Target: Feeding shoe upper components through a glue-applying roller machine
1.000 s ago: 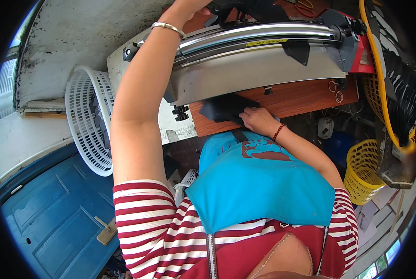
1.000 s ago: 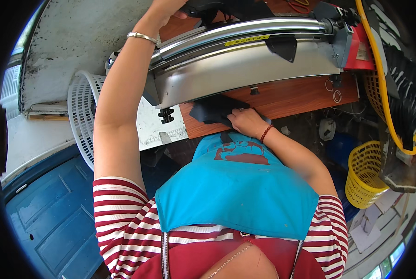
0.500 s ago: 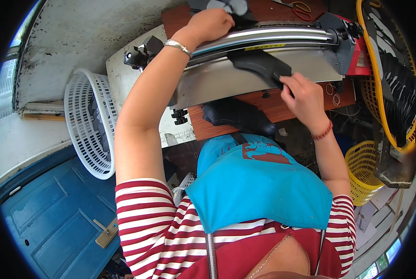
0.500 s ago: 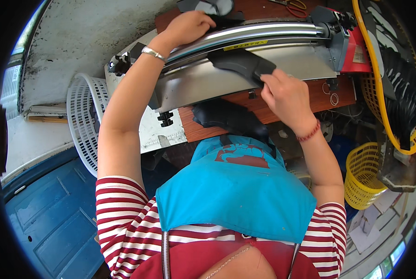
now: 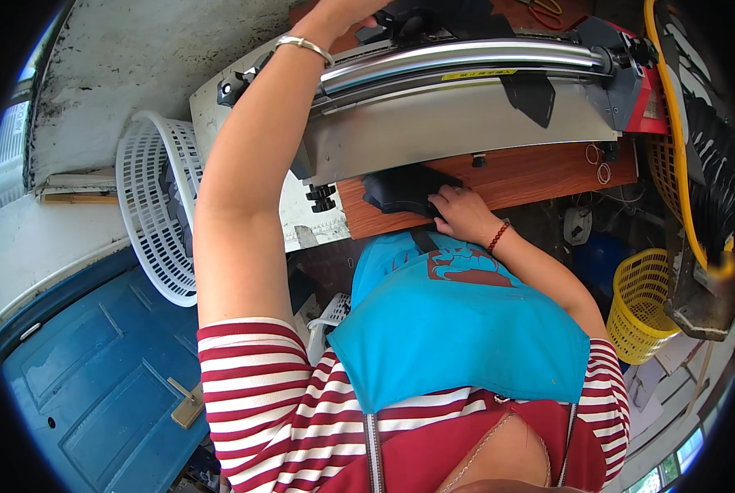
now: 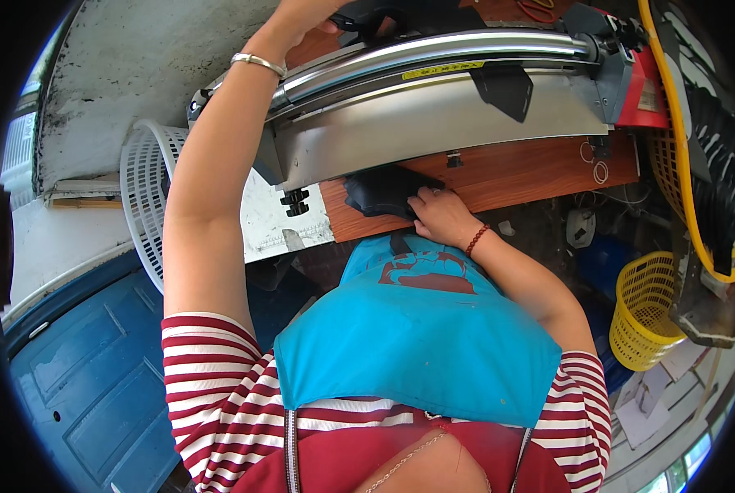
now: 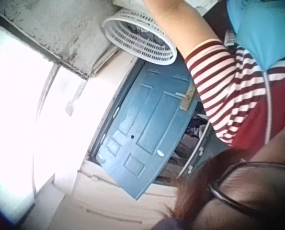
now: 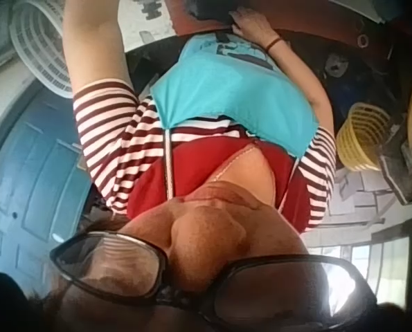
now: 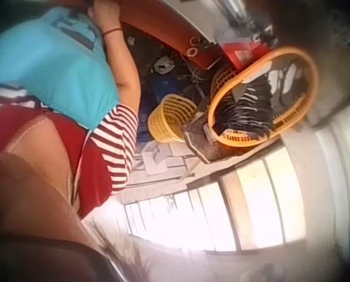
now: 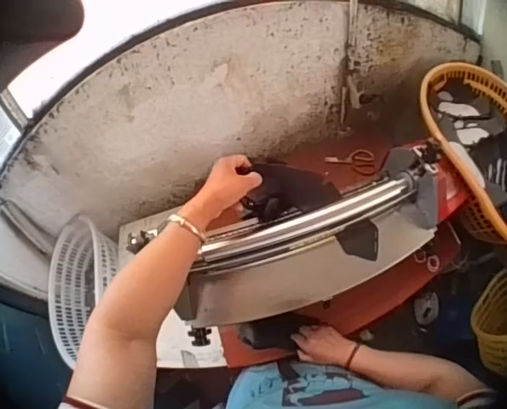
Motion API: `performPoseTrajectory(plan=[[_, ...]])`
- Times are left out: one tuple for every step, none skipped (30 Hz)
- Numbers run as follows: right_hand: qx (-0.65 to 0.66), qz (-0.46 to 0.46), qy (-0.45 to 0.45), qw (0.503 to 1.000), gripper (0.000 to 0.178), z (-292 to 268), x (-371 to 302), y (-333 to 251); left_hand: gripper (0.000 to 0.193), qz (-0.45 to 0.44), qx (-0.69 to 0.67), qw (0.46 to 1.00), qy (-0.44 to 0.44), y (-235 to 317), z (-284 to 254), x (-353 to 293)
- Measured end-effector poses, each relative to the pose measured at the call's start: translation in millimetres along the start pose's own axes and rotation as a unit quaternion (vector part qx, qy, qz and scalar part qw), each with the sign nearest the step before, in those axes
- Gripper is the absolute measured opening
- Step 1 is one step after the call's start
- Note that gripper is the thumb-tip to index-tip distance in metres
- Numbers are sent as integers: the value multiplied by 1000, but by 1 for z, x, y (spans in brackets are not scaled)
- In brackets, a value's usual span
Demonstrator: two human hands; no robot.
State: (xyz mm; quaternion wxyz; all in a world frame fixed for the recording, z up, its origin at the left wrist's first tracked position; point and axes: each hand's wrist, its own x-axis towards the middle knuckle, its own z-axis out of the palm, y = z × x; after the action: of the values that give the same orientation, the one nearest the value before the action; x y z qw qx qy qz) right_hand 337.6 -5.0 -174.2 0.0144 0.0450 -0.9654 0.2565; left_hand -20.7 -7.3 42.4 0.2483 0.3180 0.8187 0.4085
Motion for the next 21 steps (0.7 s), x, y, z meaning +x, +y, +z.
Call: performPoseTrajectory(plan=[[27, -17, -13, 999, 29, -1, 0, 1, 17, 4, -1, 1000, -1, 3, -3, 0], [41, -8, -58, 997, 27, -7, 0, 0, 20, -11, -43, 998, 42, 6, -6, 1], [51, -34, -25, 998, 27, -16, -1, -2, 24, -27, -86, 992, 85, 7, -8, 1], [55, -49, -3, 997, 25, -29, -1, -6, 24, -25, -86, 992, 86, 8, -11, 0], [50, -40, -14, 998, 24, -45, -1, -12, 30, 5, -131, 984, 122, 7, -14, 0], [60, -66, 20, 996, 24, -65, -4, -17, 37, 32, -175, 971, 157, 5, -18, -1], [58, -81, 61, 993, 23, -90, -10, -21, 37, 34, -175, 971, 158, 2, -21, -2], [52, -82, 88, 991, 24, -116, -14, -26, 36, 51, -122, 981, 140, -2, -26, -4], [43, -93, 133, 986, 26, -140, -18, -30, 36, 61, -97, 985, 133, -6, -25, -5], [27, -73, 143, 987, 29, -162, -21, -32, 36, 71, -71, 987, 126, -11, -25, -5], [1, -62, 165, 984, 33, -181, -21, -34, 29, 261, 28, 949, 176, -16, -17, -7], [-39, -49, 179, 982, 33, -195, -18, -36, 24, 439, 127, 863, 218, -19, -11, -5], [-80, 0, 171, 982, 33, -204, -12, -36, 24, 206, 154, 961, 102, -28, -6, -12], [-106, 0, 179, 978, 31, -207, 0, -33, 27, 281, 186, 935, 114, -33, 8, -16], [-129, 13, 197, 972, 30, -208, 12, -27, 27, 306, 241, 917, 84, -37, 18, -16], [-123, 15, 209, 970, 26, -204, 27, -19, 27, 260, 285, 923, 8, -40, 27, -15], [-123, 22, 187, 974, 26, -199, 38, -10, 28, 224, 322, 918, -65, -42, 34, -13], [-121, 23, 214, 969, 25, -191, 47, -2, 28, 223, 321, 918, -66, -43, 39, -10], [-117, 35, 245, 962, 23, -181, 51, 4, 28, 177, 325, 926, -79, -43, 41, -7], [-97, 13, 265, 959, 22, -170, 50, 9, 29, 145, 323, 931, -83, -42, 41, -4], [-95, 0, 265, 959, 22, -157, 42, 9, 29, 126, 326, 932, -98, -41, 39, -2]])
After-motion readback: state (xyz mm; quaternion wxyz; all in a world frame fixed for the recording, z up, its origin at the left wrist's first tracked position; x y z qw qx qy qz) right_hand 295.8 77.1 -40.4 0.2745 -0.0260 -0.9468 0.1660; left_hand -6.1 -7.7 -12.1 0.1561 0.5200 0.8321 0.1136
